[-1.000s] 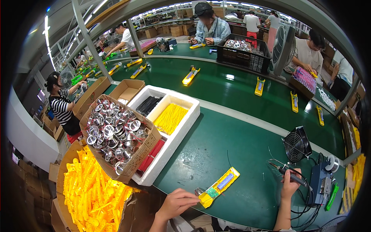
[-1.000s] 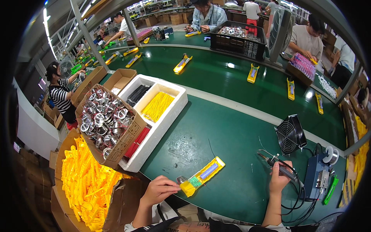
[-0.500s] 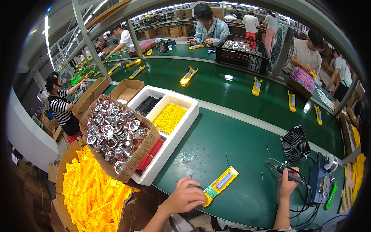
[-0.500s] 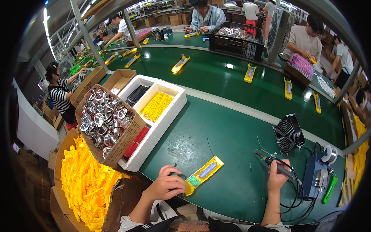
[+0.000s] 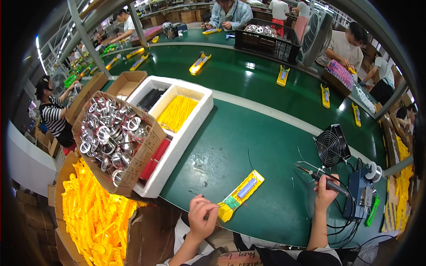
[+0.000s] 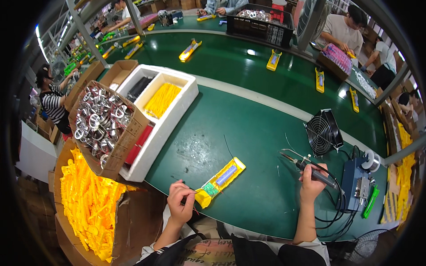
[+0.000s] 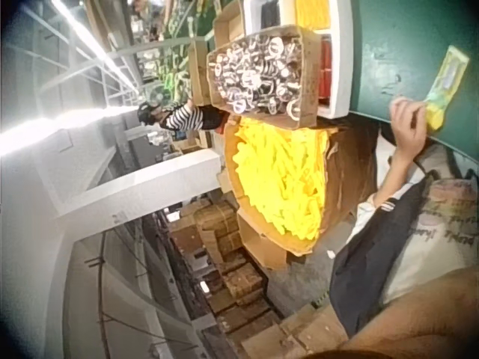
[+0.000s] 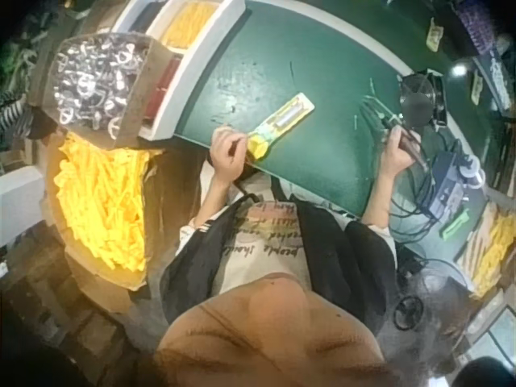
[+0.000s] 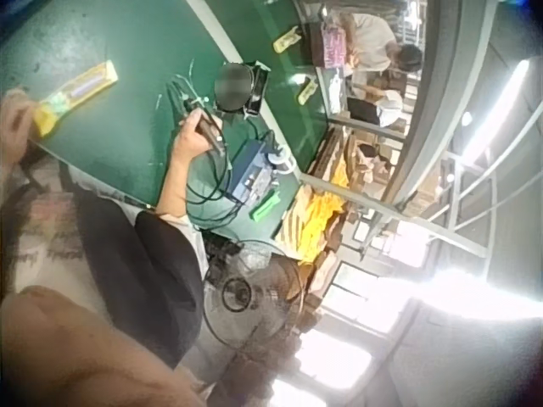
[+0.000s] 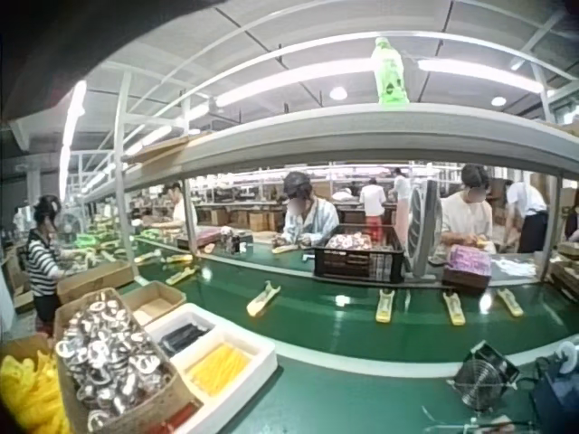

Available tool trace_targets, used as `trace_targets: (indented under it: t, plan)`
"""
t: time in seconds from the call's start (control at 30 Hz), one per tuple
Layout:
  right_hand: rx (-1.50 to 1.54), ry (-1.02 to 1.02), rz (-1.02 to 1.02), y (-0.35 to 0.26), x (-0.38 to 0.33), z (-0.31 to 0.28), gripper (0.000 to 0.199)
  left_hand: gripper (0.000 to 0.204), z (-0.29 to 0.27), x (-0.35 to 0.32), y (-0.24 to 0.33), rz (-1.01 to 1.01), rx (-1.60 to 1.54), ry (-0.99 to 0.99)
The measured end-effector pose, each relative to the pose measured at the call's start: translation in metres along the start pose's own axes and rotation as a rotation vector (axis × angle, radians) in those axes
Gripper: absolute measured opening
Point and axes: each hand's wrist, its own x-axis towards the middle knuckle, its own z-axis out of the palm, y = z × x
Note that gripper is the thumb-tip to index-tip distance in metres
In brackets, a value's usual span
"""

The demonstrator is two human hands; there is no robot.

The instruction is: The person picks flashlight housings from a conveyor belt, takes reflectors from a container, and solders electrical wires to circuit boards using a soldering iron. The person then places the assembled flashlights back onto the conveyor belt.

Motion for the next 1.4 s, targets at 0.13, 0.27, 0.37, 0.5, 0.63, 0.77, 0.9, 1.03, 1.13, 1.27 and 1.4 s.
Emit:
trace_targets:
  t: [0.13,0.27,0.37,0.5,0.63,0.77,0.9,1.03,1.13,1.27,1.4]
  plan:
    - [-0.012,-0.02,0.026,-0.001,0.001,-0.003,0.015,0.007,0.005,-0.003,0.002,0.016,0.076,0.047]
    - [-0.021,0.018,0.016,0.003,-0.001,-0.003,0.014,0.01,0.009,-0.007,0.001,0.024,0.101,0.089]
    - [-0.041,0.006,0.022,0.004,-0.002,-0.003,0.014,0.011,0.01,-0.009,0.002,0.001,0.096,0.115]
    - [-0.035,-0.007,0.025,0.006,-0.002,-0.003,0.013,0.011,0.012,-0.011,0.001,0.011,0.108,0.101]
    - [0.032,0.021,0.023,0.005,0.0,-0.002,0.013,0.012,0.011,-0.01,0.002,-0.016,0.083,0.094]
    - [0.278,-0.049,0.053,-0.012,0.005,-0.007,0.016,0.013,0.009,-0.005,0.004,-0.07,0.048,0.069]
    - [0.344,-0.1,0.095,-0.05,-0.007,0.012,0.019,0.012,0.008,-0.003,0.006,-0.109,0.043,0.046]
    - [0.328,-0.321,0.226,-0.074,-0.023,0.026,0.026,0.012,0.007,-0.001,0.007,-0.076,0.076,0.015]
    - [0.289,-0.471,0.278,-0.083,-0.027,0.049,0.027,0.012,0.008,-0.002,0.009,-0.081,0.094,0.022]
    - [0.182,-0.661,0.344,-0.075,-0.028,0.076,0.023,0.012,0.011,-0.002,0.006,-0.072,0.105,0.047]
    - [0.146,-0.681,0.345,-0.067,-0.028,0.09,0.017,0.013,0.011,-0.003,0.006,-0.058,0.115,0.068]
